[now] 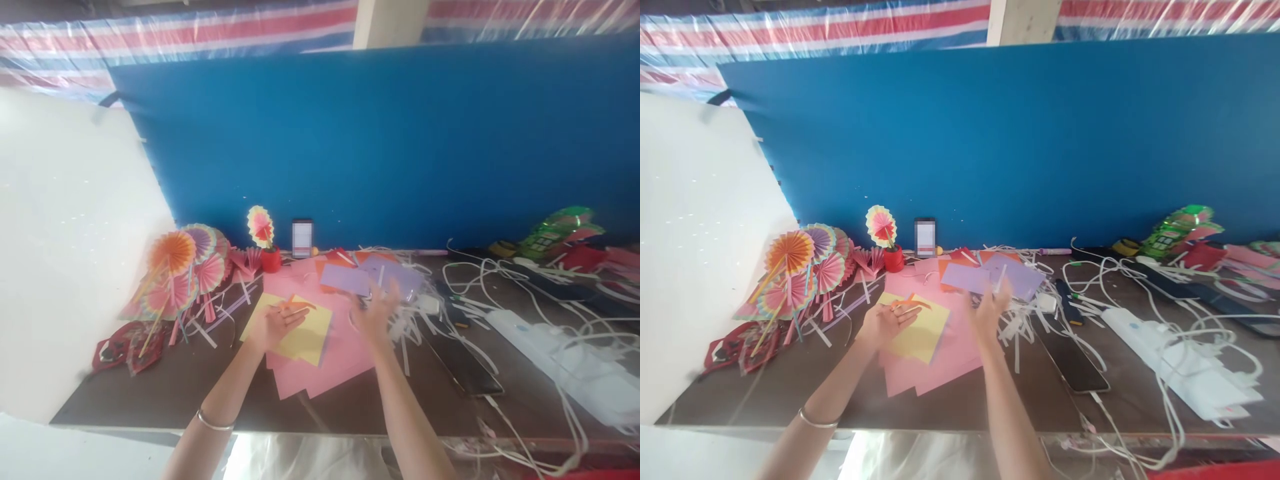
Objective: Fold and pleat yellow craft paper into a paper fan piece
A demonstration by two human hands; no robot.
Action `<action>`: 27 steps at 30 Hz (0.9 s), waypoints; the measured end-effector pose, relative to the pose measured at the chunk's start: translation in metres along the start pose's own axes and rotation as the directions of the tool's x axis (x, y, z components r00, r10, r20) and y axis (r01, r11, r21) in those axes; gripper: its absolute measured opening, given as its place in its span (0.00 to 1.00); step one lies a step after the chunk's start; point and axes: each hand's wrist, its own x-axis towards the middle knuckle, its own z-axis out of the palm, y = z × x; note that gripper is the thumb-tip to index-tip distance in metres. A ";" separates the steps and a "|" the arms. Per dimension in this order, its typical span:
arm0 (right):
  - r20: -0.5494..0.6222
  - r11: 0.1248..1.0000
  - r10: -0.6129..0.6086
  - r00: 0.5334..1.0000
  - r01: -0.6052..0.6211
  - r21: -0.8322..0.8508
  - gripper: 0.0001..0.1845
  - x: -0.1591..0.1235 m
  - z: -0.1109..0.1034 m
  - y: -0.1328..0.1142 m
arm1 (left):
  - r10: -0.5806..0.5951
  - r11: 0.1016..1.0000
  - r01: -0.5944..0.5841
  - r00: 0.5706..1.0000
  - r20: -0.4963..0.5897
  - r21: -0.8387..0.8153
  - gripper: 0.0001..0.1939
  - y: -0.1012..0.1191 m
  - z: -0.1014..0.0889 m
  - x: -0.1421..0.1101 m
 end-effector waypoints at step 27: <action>0.469 -0.008 0.361 0.806 -0.501 0.866 0.14 0.013 -0.002 -0.006 | 0.077 0.397 -0.101 0.994 0.076 0.912 0.04 -0.012 0.027 0.097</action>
